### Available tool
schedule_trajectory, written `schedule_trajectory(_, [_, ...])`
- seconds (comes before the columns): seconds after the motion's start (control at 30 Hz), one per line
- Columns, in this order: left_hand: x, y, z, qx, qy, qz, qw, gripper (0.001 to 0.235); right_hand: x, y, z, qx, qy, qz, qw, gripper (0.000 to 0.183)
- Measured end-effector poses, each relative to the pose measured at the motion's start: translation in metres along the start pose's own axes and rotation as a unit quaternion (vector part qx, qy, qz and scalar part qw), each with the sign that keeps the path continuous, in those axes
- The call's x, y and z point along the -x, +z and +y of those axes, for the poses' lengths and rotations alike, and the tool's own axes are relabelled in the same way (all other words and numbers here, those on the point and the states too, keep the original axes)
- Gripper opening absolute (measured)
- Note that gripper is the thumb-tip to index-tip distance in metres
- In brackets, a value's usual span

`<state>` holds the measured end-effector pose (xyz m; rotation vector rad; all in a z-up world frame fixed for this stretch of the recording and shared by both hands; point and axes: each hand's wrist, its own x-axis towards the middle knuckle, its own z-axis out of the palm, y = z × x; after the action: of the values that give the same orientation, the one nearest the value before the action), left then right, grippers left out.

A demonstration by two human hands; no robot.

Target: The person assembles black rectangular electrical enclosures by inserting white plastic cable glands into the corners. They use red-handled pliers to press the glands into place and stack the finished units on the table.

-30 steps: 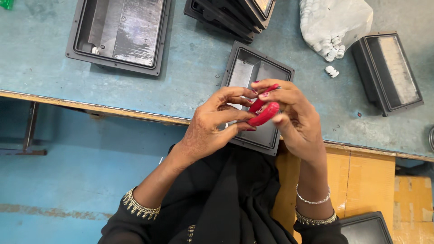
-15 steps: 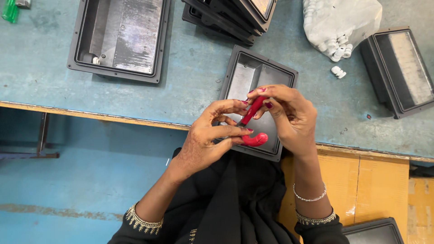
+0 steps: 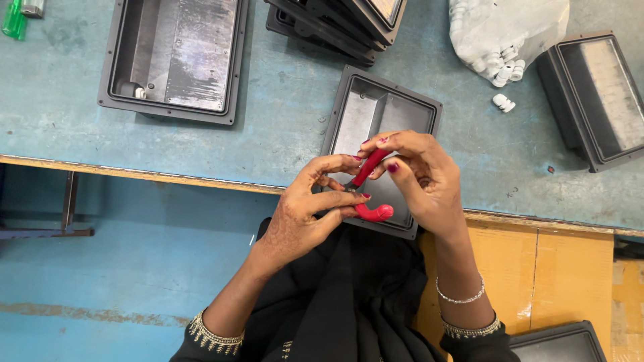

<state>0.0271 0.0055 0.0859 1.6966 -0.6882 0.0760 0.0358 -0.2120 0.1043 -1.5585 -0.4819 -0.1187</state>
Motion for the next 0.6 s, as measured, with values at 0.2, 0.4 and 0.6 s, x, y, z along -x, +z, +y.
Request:
schedule_trajectory(0.2, [0.001, -0.002, 0.0, -0.01, -0.005, 0.001, 1.0, 0.028, 0.008, 0.01, -0.019, 0.03, -0.001, -0.07, 0.997, 0.108])
schedule_trajectory(0.4, [0.008, -0.004, -0.008, -0.075, 0.001, 0.016, 0.997, 0.036, 0.013, 0.022, -0.018, 0.097, 0.036, -0.037, 0.994, 0.111])
schedule_trajectory(0.6, [0.023, -0.005, -0.034, -0.027, -0.346, 0.145, 0.927, 0.053, 0.015, 0.022, -0.017, 0.107, 0.024, -0.027, 0.994, 0.101])
